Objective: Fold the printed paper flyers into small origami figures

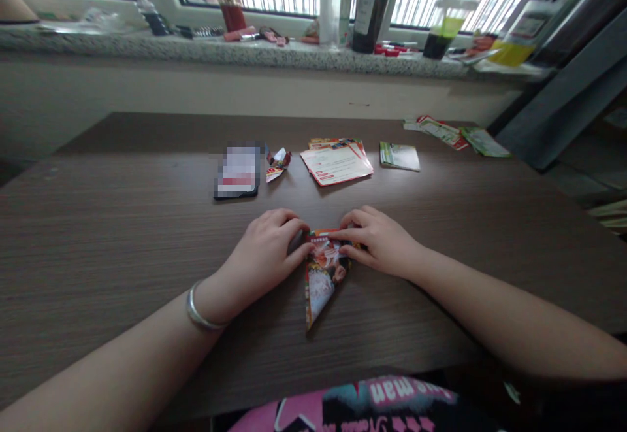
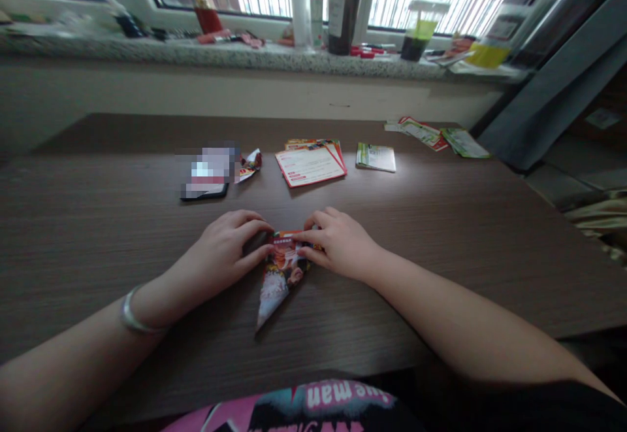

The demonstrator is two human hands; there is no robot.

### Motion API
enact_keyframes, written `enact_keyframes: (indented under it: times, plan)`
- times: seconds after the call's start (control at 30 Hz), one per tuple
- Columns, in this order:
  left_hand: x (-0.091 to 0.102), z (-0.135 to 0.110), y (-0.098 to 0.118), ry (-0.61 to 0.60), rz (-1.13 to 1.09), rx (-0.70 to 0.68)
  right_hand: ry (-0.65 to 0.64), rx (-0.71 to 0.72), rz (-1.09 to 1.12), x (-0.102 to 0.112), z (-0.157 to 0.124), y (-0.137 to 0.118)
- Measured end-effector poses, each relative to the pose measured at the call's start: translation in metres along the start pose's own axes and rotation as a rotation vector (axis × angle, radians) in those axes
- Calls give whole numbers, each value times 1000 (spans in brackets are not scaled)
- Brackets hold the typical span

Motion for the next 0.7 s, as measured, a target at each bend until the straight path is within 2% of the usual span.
enact_keyframes:
  times: [0.17,0.4,0.7]
  plan:
    - [-2,-1,1,13,43,73,-10,16,-19,2,-2,-12]
    - [-4,1,0,26,-13,139,5,2,-14,0,0,-11]
    - [-9,3,-6,62,-103,92,6,-9,31,-1,0,-11]
Point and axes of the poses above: each hand's wrist, its own z-axis towards the middle knuckle, its own x-axis out of the back of the hand, y = z × x, the point moved 5 cm from there along z, towards the middle knuckle, and after that the axes turned 11 degrees about -x, right-handed, at the moved point
